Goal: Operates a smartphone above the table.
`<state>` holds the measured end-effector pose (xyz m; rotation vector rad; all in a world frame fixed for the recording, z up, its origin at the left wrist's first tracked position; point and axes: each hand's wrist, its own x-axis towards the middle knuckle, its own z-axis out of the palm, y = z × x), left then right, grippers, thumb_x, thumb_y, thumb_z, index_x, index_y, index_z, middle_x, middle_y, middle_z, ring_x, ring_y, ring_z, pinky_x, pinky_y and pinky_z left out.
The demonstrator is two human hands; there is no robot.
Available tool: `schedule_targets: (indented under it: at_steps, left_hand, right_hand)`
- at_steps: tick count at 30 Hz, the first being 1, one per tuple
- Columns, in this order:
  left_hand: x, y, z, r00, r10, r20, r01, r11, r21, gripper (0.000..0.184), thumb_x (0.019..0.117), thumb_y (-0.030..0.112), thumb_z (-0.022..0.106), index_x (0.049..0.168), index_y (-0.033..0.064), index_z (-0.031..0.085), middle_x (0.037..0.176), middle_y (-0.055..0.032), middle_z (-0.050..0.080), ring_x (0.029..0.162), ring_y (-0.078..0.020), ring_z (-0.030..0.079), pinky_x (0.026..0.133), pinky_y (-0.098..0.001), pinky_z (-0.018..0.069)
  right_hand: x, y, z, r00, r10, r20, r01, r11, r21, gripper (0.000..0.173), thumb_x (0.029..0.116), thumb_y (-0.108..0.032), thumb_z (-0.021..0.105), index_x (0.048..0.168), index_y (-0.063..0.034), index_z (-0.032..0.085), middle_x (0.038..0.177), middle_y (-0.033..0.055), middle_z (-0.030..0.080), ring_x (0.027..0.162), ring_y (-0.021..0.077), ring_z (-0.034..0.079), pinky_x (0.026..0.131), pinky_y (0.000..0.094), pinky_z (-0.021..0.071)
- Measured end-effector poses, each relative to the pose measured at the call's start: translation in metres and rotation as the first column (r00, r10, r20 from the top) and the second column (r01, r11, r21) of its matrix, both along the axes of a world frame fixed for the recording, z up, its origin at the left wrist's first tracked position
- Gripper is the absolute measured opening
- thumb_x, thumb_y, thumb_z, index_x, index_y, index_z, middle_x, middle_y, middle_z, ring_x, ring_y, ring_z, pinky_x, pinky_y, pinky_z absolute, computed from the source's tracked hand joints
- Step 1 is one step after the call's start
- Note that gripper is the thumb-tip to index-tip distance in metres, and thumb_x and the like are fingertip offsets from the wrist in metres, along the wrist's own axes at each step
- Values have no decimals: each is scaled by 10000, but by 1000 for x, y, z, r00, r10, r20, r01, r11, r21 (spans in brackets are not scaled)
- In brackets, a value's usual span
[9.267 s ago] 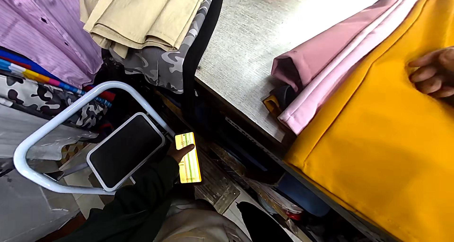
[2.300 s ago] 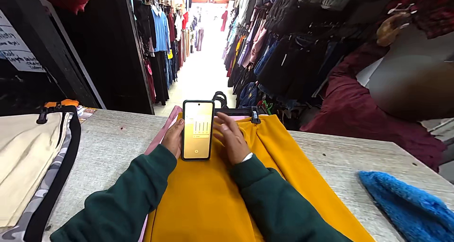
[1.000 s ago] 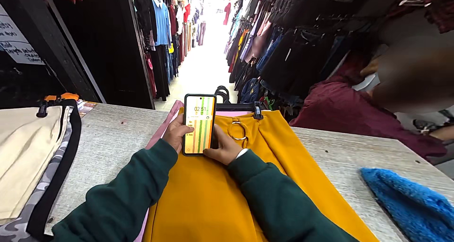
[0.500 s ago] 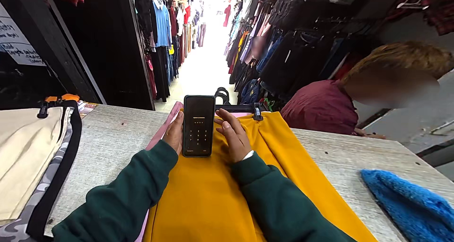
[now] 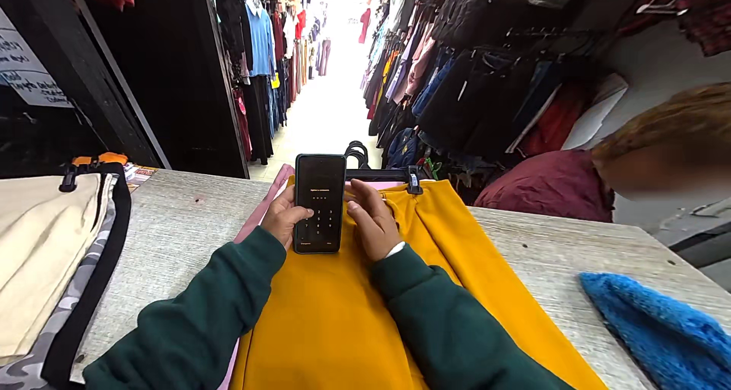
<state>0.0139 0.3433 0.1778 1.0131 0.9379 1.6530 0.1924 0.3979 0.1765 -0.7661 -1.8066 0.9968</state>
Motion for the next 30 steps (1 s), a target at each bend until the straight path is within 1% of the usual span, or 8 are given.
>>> schedule_targets:
  at_steps: [2, 5, 8, 10, 13, 18, 22, 30]
  left_hand:
    - [1, -1, 2, 1000, 12, 3, -11, 1000, -19, 615, 858, -187, 452, 1445, -4, 442, 1180, -152, 684, 976, -189, 712, 867, -367, 601]
    - [2, -2, 3, 1000, 15, 5, -14, 999, -30, 614, 869, -185, 450, 1455, 1, 435, 1181, -143, 687, 976, -183, 712, 867, -360, 601]
    - [1, -2, 1, 1000, -12, 3, 12, 1000, 12, 593, 851, -146, 440, 1428, -8, 448, 1167, -130, 691, 965, -160, 712, 862, -339, 600]
    - [-1, -2, -1, 1000, -27, -11, 27, 999, 35, 596, 795, -121, 444, 1380, -11, 479, 1134, -118, 700, 945, -149, 713, 844, -330, 602]
    - [-3, -1, -2, 998, -57, -36, 59, 998, 38, 640, 713, -103, 470, 1346, -12, 491, 1128, -112, 706, 954, -144, 714, 842, -336, 603]
    - [-5, -2, -2, 990, -73, -117, 74, 997, 2, 809, 633, -86, 544, 1425, 1, 405, 1165, -109, 702, 983, -138, 718, 848, -327, 609]
    - [-1, -4, 1, 981, -26, -191, 20, 999, -35, 800, 686, -184, 556, 1446, -9, 378, 1179, -128, 684, 994, -147, 711, 868, -324, 604]
    - [-3, -2, -3, 984, -37, -174, 34, 999, -21, 812, 687, -116, 572, 1465, -4, 369, 1215, -135, 677, 1019, -158, 709, 886, -337, 600]
  right_hand:
    - [-1, -1, 0, 999, 43, 31, -40, 994, -98, 538, 993, -193, 542, 1491, -23, 430, 1403, 141, 593, 1238, 176, 619, 1023, 376, 523]
    - [-2, -5, 2, 993, 99, 60, -86, 979, -187, 563, 942, -97, 612, 1477, -46, 446, 1372, 113, 619, 1165, 155, 657, 982, 357, 544]
    - [-3, -2, -1, 988, 129, 80, -112, 977, -182, 658, 880, -72, 675, 1486, -28, 423, 1355, 123, 630, 1165, 159, 660, 997, 363, 545]
    - [-4, 1, -5, 986, 138, 90, -124, 981, -151, 685, 861, -62, 708, 1480, -15, 419, 1343, 150, 630, 1156, 186, 672, 992, 385, 558]
    - [-3, 0, -3, 987, 142, 76, -127, 976, -179, 671, 866, -83, 699, 1478, -30, 429, 1353, 136, 622, 1166, 182, 663, 993, 384, 554]
    - [-1, -3, 2, 994, 109, 32, -101, 977, -186, 595, 904, -135, 640, 1464, -51, 457, 1366, 104, 620, 1173, 154, 651, 975, 356, 551]
    - [0, -4, 3, 993, 103, 49, -94, 982, -162, 574, 925, -144, 623, 1467, -48, 459, 1388, 102, 607, 1184, 140, 643, 984, 342, 542]
    - [-1, -4, 2, 995, 93, 33, -86, 982, -167, 548, 924, -135, 627, 1445, -54, 478, 1360, 96, 623, 1148, 140, 660, 960, 339, 554]
